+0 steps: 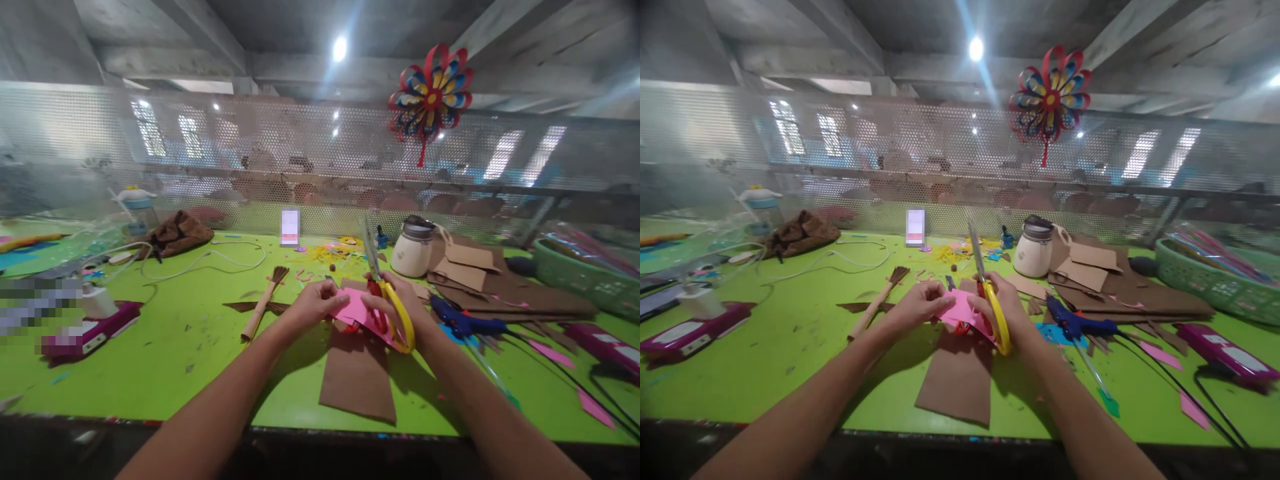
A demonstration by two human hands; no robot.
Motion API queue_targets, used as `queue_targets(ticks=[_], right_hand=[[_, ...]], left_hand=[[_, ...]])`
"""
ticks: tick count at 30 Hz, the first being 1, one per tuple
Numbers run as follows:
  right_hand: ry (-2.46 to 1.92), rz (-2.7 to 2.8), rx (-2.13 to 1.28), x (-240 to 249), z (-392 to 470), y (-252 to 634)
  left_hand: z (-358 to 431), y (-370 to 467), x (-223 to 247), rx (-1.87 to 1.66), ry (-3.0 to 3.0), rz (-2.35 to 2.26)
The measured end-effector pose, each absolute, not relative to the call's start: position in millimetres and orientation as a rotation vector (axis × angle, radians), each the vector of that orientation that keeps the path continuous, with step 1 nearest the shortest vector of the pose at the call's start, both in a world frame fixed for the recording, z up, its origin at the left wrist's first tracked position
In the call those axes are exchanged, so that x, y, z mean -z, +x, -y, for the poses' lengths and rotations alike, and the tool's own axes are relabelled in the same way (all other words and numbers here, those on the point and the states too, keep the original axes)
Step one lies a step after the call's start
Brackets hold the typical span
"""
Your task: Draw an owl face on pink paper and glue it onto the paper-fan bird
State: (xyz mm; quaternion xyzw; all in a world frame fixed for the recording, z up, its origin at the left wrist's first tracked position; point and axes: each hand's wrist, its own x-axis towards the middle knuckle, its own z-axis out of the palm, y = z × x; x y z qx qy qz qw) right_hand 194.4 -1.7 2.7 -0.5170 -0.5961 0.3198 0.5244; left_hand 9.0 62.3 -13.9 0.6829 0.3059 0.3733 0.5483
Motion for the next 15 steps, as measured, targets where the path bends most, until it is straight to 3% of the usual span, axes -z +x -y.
queue_targets(ticks=[15], right_hand=[[-1.473, 1.193, -0.549, -8.0, -42.2, 245.9]], left_hand=[[-83.0, 4.5, 26.5, -0.852, 1.507, -0.931]])
